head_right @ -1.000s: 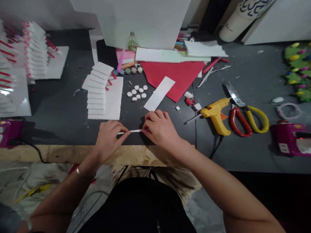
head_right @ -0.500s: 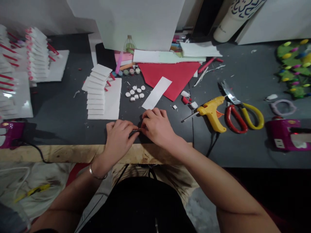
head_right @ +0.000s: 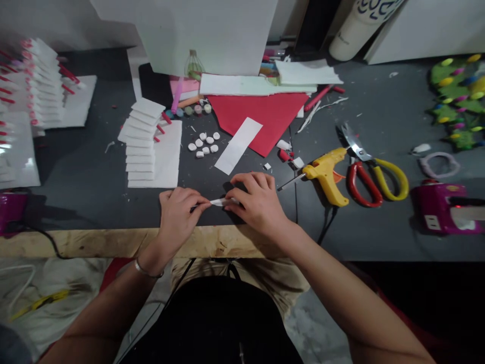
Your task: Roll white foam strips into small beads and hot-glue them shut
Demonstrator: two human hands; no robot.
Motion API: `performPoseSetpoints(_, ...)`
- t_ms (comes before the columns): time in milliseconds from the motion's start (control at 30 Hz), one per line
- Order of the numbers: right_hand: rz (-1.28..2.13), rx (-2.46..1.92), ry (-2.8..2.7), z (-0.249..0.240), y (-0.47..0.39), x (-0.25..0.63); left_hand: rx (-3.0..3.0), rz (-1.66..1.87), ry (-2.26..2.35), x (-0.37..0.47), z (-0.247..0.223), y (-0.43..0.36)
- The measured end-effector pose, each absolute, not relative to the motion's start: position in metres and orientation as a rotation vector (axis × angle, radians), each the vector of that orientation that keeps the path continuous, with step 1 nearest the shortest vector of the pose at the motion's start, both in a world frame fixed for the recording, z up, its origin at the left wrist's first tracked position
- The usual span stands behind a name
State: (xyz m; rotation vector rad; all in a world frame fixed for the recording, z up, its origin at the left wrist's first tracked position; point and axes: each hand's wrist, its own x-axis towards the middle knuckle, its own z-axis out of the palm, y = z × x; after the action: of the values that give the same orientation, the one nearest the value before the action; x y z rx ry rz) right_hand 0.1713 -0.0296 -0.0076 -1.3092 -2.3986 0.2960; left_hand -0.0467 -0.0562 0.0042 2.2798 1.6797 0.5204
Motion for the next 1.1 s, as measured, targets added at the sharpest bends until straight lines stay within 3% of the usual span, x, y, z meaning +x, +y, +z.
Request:
performPoseSetpoints(400, 0.203, -1.280, -2.395, -0.010, -0.029, 0.171, 2.256, 0.536, 1.660, -0.049, 0.000, -0.056)
performPoseSetpoints(767, 0.452, -1.368, -2.331, -0.009, -0.021, 0.173, 2.219, 0.502, 1.689, -0.046, 0.003, -0.054)
performPoseSetpoints(1100, 0.425, -1.441, -2.352, -0.002, -0.013, 0.172, 2.310, 0.327, 1.633, -0.042, 0.015, -0.049)
